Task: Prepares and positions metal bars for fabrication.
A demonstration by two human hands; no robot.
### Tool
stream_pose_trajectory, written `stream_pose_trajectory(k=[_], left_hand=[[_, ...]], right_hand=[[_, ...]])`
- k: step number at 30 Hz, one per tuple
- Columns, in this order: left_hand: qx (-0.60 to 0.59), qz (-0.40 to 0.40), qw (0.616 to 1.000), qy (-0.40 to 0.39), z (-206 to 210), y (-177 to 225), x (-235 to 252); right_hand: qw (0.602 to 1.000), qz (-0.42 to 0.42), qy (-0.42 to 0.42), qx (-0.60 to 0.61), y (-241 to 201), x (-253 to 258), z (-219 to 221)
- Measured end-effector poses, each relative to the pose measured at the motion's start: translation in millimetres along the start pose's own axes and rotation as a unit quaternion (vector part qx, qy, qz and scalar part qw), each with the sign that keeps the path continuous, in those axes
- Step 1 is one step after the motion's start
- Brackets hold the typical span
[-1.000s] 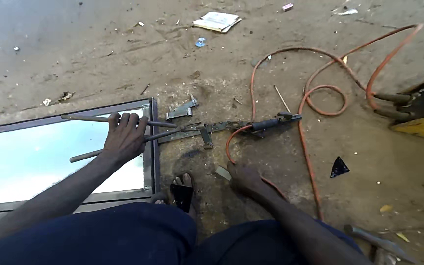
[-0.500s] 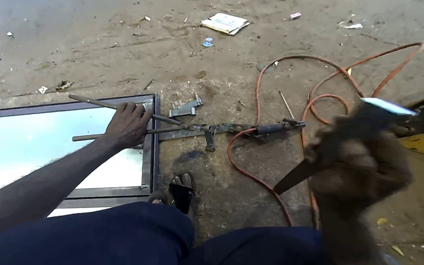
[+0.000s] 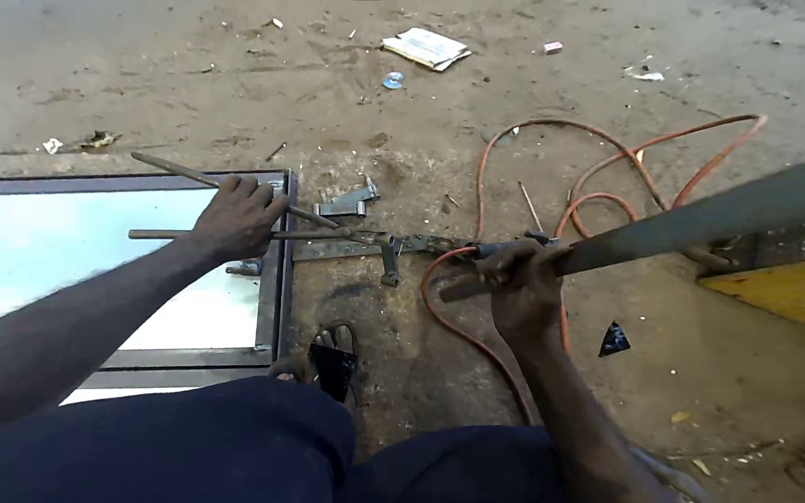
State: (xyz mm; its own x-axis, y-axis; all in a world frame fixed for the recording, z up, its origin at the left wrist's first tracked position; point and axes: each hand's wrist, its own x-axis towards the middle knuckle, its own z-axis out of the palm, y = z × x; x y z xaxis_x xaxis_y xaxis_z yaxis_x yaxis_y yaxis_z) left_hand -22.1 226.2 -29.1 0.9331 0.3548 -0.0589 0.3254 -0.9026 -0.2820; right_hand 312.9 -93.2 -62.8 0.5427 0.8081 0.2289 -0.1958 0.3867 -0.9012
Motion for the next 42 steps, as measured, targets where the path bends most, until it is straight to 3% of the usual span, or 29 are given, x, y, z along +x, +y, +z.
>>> stream_pose_trajectory(k=[5, 8, 11, 13, 17, 21, 25, 28, 30, 34, 38, 42], left_hand=[[0.004, 0.006, 1.0, -0.004, 1, -5, 6], [0.008, 0.009, 1.0, -0.006, 1, -5, 8], [0.01, 0.017, 1.0, 0.004, 1, -6, 10], [0.014, 0.028, 0.999, 0.019, -1, -7, 12], [0.01, 0.032, 0.999, 0.012, -3, -4, 12], [0.01, 0.037, 0.999, 0.036, -5, -1, 14], [0.011, 0.043, 0.998, 0.034, -3, 1, 10], [0.007, 0.037, 0.999, 0.039, -4, -1, 12], [0.006, 0.038, 0.999, 0.036, -3, 3, 13], [0.01, 0.041, 0.999, 0.02, -8, 9, 11], [0.02, 0.04, 0.999, 0.024, -19, 17, 19], [0.022, 0.051, 0.998, 0.02, -26, 22, 19]], right_hand=[[0.989, -0.076, -0.076, 0.101, -14, 36, 65], [0.982, -0.099, -0.09, 0.136, 11, 49, 87], [0.995, 0.008, -0.069, 0.07, 61, 23, 81], [0.996, 0.036, -0.044, 0.074, 64, 25, 80], [0.989, -0.047, -0.071, 0.121, 44, 38, 80], [0.997, 0.017, -0.062, 0.048, 61, 22, 72], [0.986, -0.085, -0.082, 0.121, 38, 35, 83], [0.997, -0.008, -0.063, 0.033, 63, 14, 70], [0.998, 0.016, -0.055, 0.037, 65, 15, 72], [0.994, -0.039, -0.072, 0.066, 53, 19, 75], [0.997, -0.005, -0.082, 0.009, 65, 15, 62], [0.991, -0.087, -0.095, 0.022, 52, 14, 67]])
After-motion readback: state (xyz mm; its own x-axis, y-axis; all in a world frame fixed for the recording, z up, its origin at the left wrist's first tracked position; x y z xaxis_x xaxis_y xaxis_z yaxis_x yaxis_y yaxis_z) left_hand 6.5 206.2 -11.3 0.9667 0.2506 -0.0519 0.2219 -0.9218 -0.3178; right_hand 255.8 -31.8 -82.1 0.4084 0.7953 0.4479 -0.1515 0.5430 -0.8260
